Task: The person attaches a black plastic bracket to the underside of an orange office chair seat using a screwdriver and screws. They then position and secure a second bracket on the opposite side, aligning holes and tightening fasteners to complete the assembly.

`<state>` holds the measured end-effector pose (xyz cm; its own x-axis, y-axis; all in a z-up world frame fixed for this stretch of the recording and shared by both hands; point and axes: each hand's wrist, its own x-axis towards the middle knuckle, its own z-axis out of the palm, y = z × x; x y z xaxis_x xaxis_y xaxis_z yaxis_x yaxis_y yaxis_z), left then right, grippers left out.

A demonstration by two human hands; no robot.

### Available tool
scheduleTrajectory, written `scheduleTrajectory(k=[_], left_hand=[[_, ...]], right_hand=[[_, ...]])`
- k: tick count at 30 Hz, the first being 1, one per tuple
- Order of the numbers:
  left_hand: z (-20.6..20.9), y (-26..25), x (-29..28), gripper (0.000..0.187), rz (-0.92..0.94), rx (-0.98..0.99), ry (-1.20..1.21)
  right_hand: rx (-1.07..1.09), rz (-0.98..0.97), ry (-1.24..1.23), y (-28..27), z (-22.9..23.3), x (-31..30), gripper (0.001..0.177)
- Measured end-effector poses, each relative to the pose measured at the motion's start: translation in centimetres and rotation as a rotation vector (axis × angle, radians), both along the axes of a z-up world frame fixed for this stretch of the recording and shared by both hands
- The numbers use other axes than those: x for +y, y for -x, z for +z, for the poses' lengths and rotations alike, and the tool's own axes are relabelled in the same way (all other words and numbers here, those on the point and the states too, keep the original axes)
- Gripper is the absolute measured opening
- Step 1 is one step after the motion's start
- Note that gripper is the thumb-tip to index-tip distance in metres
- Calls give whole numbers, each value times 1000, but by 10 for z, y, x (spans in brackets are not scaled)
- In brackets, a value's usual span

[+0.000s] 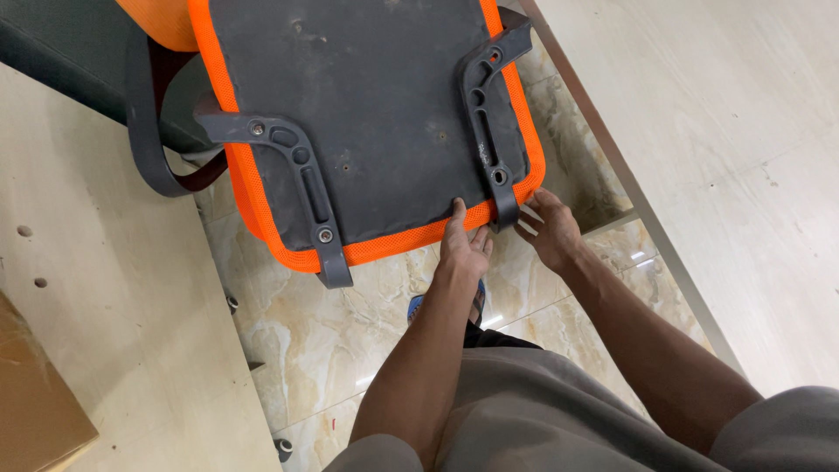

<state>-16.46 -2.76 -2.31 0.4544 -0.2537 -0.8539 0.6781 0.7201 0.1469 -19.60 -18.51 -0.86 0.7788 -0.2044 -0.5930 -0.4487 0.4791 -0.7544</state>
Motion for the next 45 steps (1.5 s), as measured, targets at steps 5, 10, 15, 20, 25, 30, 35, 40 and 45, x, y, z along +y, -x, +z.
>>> scheduleTrajectory(k=[5,10,15,20,25,30,35,40,45], left_hand=[[-1,2,1,90,-21,-18,-23],[-4,5,0,88,-35,-29,-36],[-6,9,6,84,-59,-61,-34],[-6,13,10,81,-52,-54,-42],[-11,15,12,82,-46,-57,-50],[-19,14,16,82,-27,-49,-72],[-26,10,27,85,63,19,-159],[-25,3,59,99,271,75,-276],[-1,3,93,103,467,6,-198]], right_hand=[[44,-36,-78,5,-7,8,37],[168,-65,-170,-4,-9,14,48],[145,-76,-192,-8,-11,18,62],[161,-79,-188,-10,-13,20,67],[193,-81,-184,-14,-17,20,68],[179,-79,-177,-16,-20,23,72],[200,-76,-170,-20,-24,22,81],[219,-77,-132,-24,-32,16,84],[188,4,-55,-36,-24,15,88]])
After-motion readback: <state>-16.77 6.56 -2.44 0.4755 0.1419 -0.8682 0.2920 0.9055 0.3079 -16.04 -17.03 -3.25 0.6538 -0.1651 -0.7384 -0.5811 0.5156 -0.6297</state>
